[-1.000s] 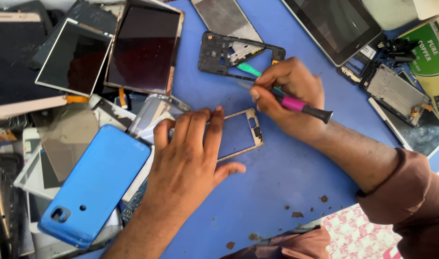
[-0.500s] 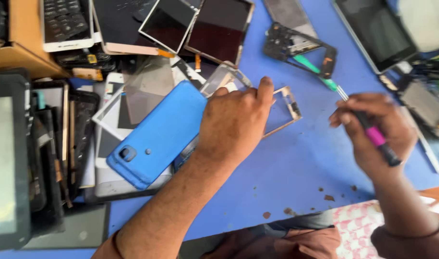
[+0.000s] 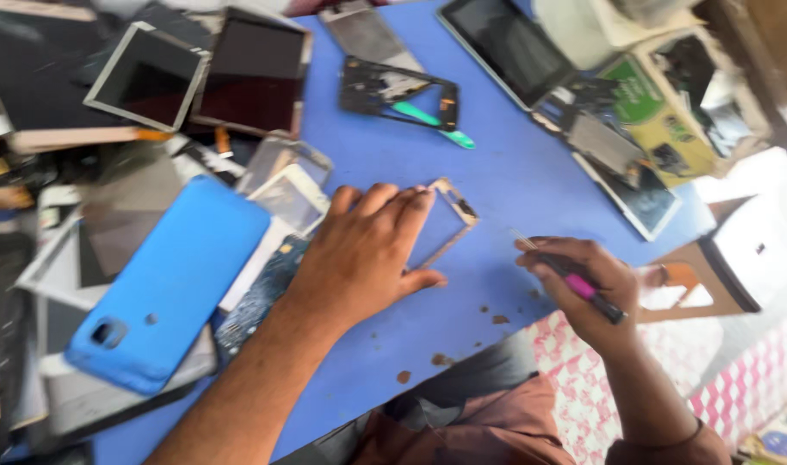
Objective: The person retrieves a smartphone frame from a box and uses a screwdriver to pry and adjust components within the frame. The person repeatedly manipulates the frame and tool on a cluttered workbench filled with disassembled mobile devices.
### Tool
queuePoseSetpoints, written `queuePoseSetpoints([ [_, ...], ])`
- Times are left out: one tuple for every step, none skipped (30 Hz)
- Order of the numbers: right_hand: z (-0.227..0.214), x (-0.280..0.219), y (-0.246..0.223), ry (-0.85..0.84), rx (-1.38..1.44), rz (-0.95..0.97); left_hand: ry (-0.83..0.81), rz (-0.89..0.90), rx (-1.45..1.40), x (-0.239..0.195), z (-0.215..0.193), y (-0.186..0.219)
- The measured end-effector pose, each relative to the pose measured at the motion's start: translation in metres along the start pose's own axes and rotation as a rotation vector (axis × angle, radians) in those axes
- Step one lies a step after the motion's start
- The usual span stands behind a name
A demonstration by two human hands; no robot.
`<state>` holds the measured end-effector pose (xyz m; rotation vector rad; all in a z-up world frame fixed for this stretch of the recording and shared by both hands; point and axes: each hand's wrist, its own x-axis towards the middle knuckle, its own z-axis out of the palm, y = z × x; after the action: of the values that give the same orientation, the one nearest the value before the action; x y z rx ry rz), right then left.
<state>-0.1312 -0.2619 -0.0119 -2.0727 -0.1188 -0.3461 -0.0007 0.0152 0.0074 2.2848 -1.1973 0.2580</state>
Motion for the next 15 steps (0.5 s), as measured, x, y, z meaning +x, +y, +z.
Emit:
queuePoseSetpoints([
  [-0.002, 0.001, -0.003, -0.011, -0.125, -0.02, -0.022, -0.006, 0.035, -0.002, 0.003, 0.002],
  [-0.004, 0.002, -0.006, -0.023, -0.25, -0.039, -0.044, -0.012, 0.071, -0.003, 0.006, 0.004],
  [-0.003, 0.005, -0.008, -0.028, -0.227, -0.067, -0.064, -0.008, 0.061, -0.003, 0.008, 0.005],
  [-0.002, 0.008, -0.011, -0.032, -0.205, -0.096, -0.085, -0.004, 0.051, -0.004, 0.008, 0.006],
  [-0.002, 0.011, -0.013, -0.038, -0.183, -0.125, -0.104, -0.001, 0.041, -0.003, 0.007, 0.007],
  [0.0, 0.016, -0.013, -0.042, -0.163, -0.134, -0.119, -0.004, 0.045, -0.003, 0.006, 0.008],
  [0.002, 0.019, -0.012, -0.044, -0.146, -0.14, -0.134, -0.002, 0.045, -0.002, 0.004, 0.01],
  [0.004, 0.02, -0.011, -0.045, -0.129, -0.147, -0.149, -0.001, 0.046, -0.001, 0.003, 0.012],
  [0.005, 0.02, -0.011, -0.045, -0.137, -0.143, -0.171, -0.003, 0.05, 0.0, 0.001, 0.014],
  [0.007, 0.02, -0.01, -0.044, -0.146, -0.139, -0.194, -0.005, 0.053, 0.0, -0.001, 0.016],
  [0.011, 0.02, -0.009, -0.044, -0.149, -0.139, -0.216, -0.009, 0.063, -0.001, -0.004, 0.016],
  [0.013, 0.019, -0.009, -0.028, -0.144, -0.141, -0.239, -0.001, 0.077, -0.001, -0.006, 0.016],
  [0.013, 0.018, -0.01, -0.015, -0.144, -0.142, -0.26, 0.006, 0.087, -0.001, -0.007, 0.018],
  [0.013, 0.019, -0.009, -0.002, -0.143, -0.143, -0.281, 0.013, 0.098, -0.001, -0.007, 0.018],
  [0.013, 0.018, -0.009, -0.023, -0.124, -0.143, -0.264, 0.004, 0.081, -0.001, -0.006, 0.019],
])
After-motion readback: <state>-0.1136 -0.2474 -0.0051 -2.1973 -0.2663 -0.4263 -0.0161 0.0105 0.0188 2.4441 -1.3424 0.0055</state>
